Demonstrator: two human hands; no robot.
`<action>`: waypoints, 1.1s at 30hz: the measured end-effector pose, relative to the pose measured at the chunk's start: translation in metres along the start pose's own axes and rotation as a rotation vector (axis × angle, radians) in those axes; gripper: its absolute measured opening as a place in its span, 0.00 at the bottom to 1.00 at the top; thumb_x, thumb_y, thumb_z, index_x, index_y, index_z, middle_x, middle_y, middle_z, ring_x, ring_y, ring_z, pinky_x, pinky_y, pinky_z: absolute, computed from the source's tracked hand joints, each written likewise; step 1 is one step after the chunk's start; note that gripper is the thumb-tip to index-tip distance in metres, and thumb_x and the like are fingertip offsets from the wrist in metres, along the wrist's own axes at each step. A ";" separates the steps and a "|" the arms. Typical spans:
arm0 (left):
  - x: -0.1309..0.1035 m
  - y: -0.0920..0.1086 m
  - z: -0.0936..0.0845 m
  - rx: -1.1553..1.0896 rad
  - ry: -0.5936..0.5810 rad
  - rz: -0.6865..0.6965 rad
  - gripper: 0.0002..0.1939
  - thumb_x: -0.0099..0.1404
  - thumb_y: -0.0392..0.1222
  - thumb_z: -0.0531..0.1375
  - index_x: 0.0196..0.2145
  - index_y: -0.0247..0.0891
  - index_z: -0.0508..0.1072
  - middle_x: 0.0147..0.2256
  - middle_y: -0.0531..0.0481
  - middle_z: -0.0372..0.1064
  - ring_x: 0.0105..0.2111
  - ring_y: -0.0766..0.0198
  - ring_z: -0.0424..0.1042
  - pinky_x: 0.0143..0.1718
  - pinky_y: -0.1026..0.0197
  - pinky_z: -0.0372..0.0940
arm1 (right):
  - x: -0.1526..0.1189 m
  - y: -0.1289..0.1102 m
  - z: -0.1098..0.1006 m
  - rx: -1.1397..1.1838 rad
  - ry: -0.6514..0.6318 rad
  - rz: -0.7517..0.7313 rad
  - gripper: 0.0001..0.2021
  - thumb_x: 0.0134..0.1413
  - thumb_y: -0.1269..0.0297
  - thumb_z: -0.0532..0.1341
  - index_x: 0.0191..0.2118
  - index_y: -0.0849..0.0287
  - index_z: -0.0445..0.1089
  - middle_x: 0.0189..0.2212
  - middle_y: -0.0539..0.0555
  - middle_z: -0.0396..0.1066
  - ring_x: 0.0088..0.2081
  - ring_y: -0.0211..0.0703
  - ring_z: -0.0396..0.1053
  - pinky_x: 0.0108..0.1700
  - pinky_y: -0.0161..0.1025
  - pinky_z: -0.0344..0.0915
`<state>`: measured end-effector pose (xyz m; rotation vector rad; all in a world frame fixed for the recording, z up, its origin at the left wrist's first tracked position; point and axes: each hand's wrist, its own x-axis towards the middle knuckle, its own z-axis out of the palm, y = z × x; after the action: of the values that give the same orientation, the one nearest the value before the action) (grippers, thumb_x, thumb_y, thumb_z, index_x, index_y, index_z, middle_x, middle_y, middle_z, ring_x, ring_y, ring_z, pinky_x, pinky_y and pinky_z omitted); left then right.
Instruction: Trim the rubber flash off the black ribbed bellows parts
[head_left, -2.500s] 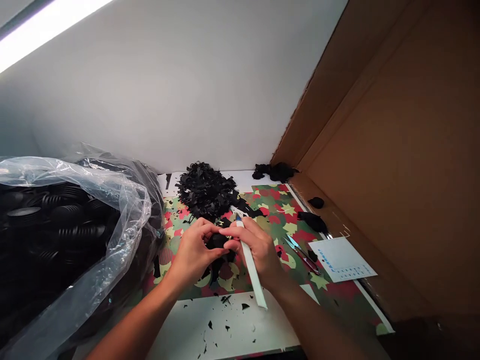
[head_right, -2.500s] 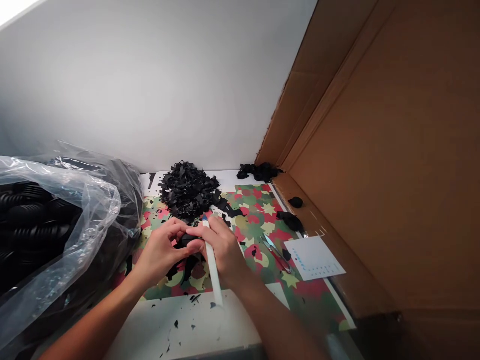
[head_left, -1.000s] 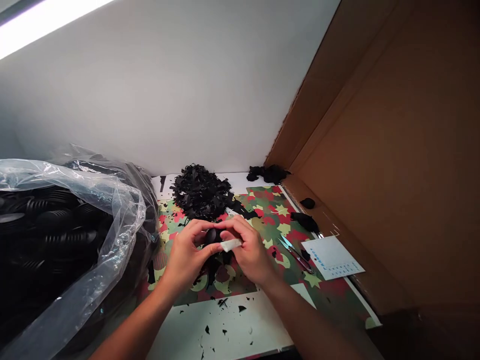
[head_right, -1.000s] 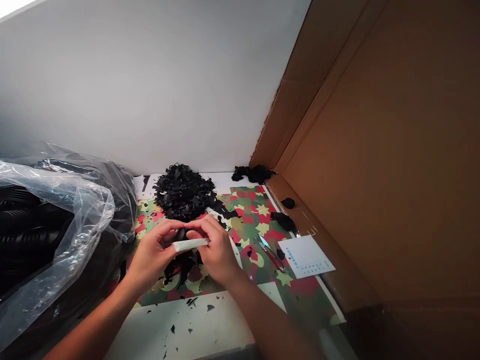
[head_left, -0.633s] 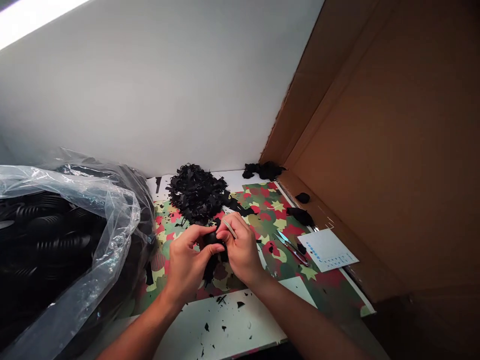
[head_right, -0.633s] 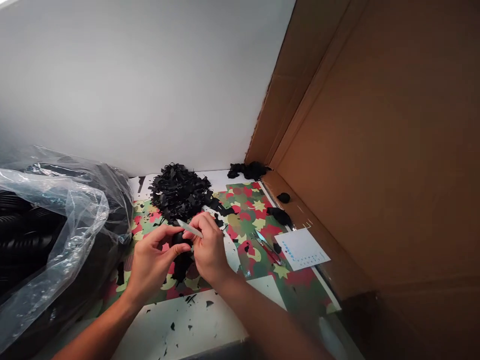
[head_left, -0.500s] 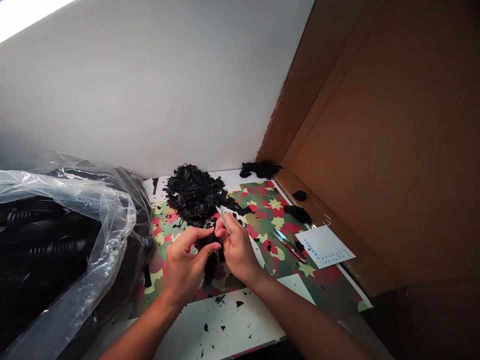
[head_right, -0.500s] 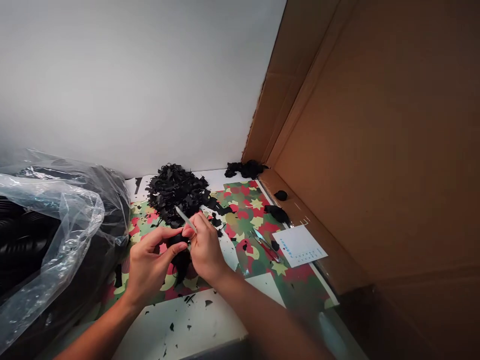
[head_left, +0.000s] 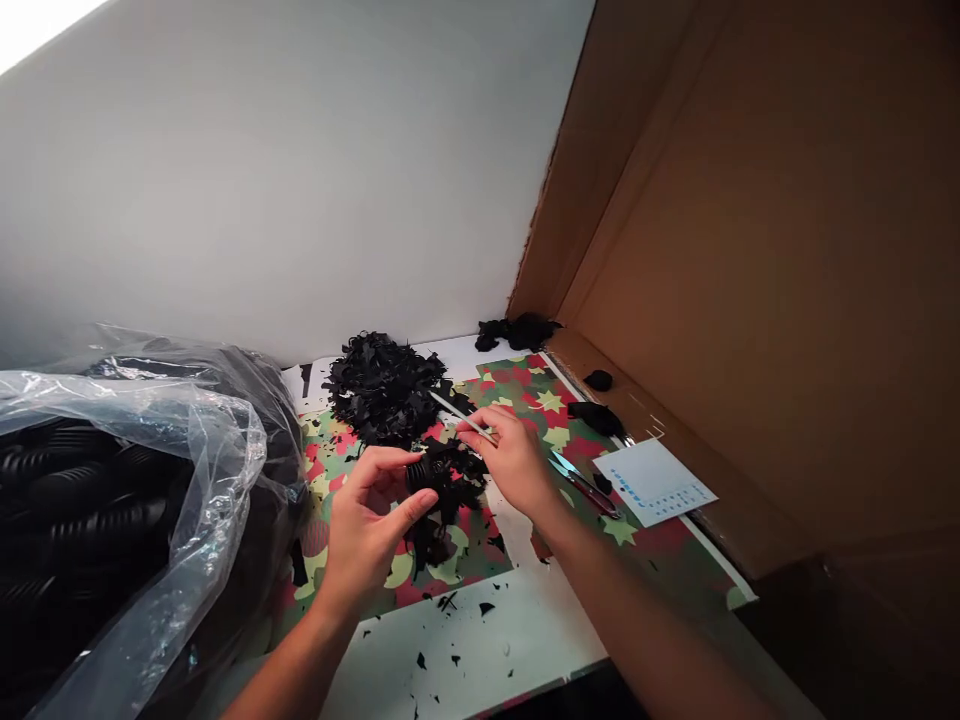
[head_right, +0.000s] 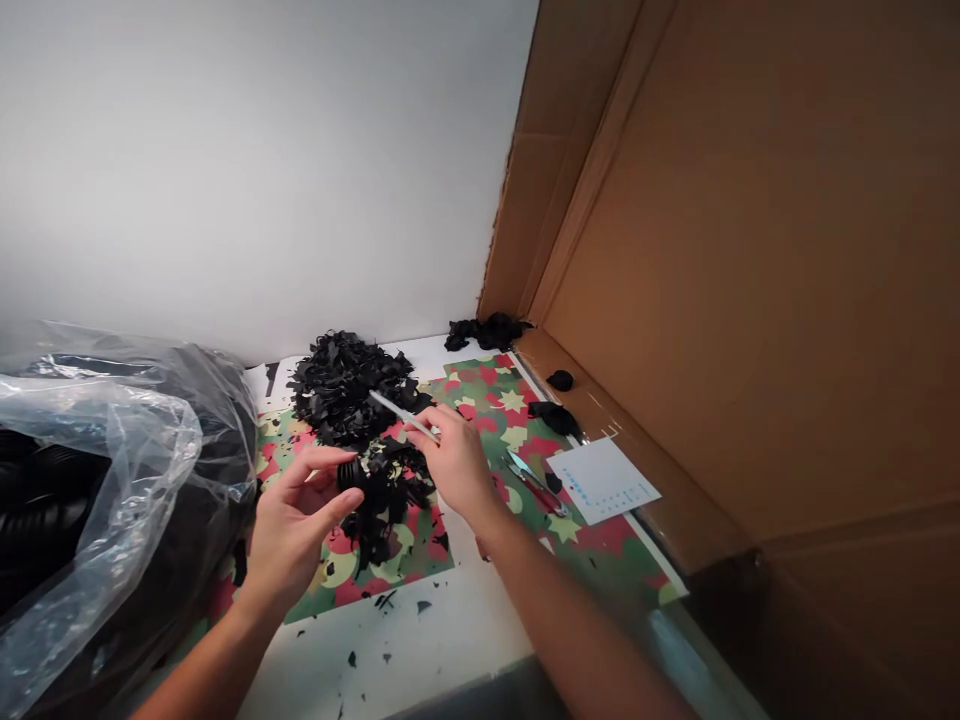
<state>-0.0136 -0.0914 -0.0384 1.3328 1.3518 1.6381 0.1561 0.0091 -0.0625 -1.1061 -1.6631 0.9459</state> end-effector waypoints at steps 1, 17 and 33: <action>0.000 -0.001 0.000 -0.002 -0.003 -0.016 0.13 0.55 0.46 0.75 0.37 0.41 0.82 0.36 0.49 0.77 0.31 0.64 0.75 0.32 0.64 0.73 | -0.005 -0.006 0.002 0.038 -0.044 0.007 0.18 0.59 0.46 0.62 0.26 0.55 0.71 0.25 0.50 0.67 0.27 0.42 0.63 0.32 0.38 0.60; 0.001 0.003 -0.003 -0.005 0.065 -0.042 0.09 0.52 0.45 0.76 0.30 0.41 0.85 0.28 0.49 0.78 0.28 0.63 0.75 0.29 0.66 0.71 | -0.027 -0.036 0.010 0.495 -0.273 0.165 0.18 0.55 0.48 0.67 0.24 0.57 0.71 0.21 0.46 0.62 0.24 0.36 0.58 0.29 0.37 0.59; 0.005 0.006 -0.009 0.161 0.005 -0.111 0.05 0.53 0.42 0.72 0.29 0.40 0.84 0.25 0.49 0.74 0.24 0.65 0.68 0.23 0.64 0.61 | -0.034 -0.035 -0.011 0.193 -0.136 -0.440 0.03 0.65 0.63 0.65 0.40 0.53 0.76 0.36 0.53 0.80 0.36 0.44 0.79 0.38 0.41 0.75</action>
<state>-0.0232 -0.0912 -0.0311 1.3186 1.5599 1.4863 0.1638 -0.0324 -0.0365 -0.5245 -1.7828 0.8818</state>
